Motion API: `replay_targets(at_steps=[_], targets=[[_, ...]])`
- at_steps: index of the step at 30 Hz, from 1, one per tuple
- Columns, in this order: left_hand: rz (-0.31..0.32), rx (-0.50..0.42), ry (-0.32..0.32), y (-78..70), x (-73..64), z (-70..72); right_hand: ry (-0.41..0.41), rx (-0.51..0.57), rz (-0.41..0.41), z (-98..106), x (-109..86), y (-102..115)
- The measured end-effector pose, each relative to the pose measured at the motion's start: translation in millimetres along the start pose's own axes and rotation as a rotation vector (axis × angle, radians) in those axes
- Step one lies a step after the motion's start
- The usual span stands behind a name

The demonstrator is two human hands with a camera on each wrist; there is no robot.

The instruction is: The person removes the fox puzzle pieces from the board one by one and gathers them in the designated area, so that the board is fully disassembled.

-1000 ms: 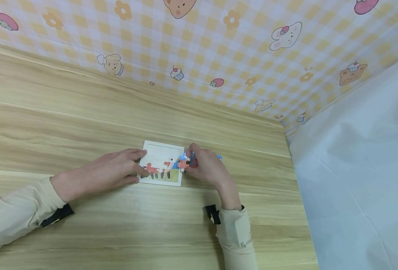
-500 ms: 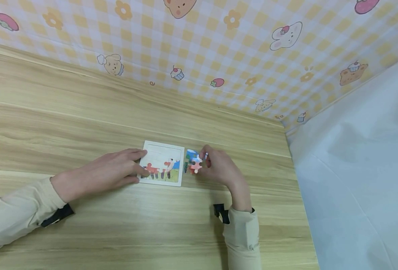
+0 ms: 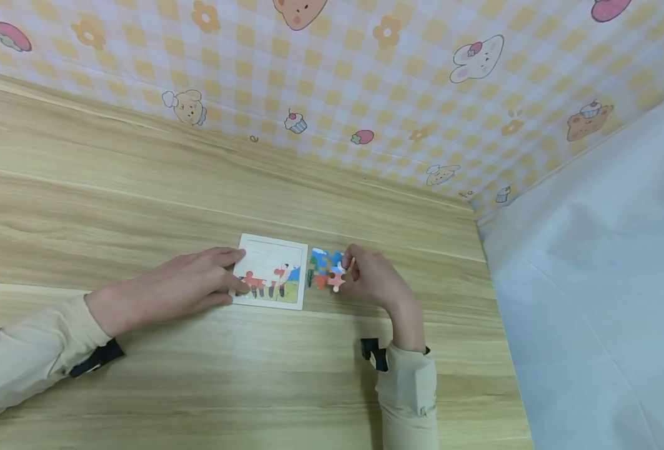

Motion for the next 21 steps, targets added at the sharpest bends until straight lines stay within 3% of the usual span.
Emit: replay_targets(at_steps=[21], targets=[[-0.019,-0.01,-0.011,0.3,-0.5,1.4,0.077,0.041,-0.062,-5,0.9,-12]])
Point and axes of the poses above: each hand's wrist, its own x-axis towards the middle knuckle, its own z-axis out of the back of the hand, y = z × x, the point moved 2 cm from there along x, towards the middle knuckle, and after that the axes turned 3 degrees about z, right-handed, at the moved point
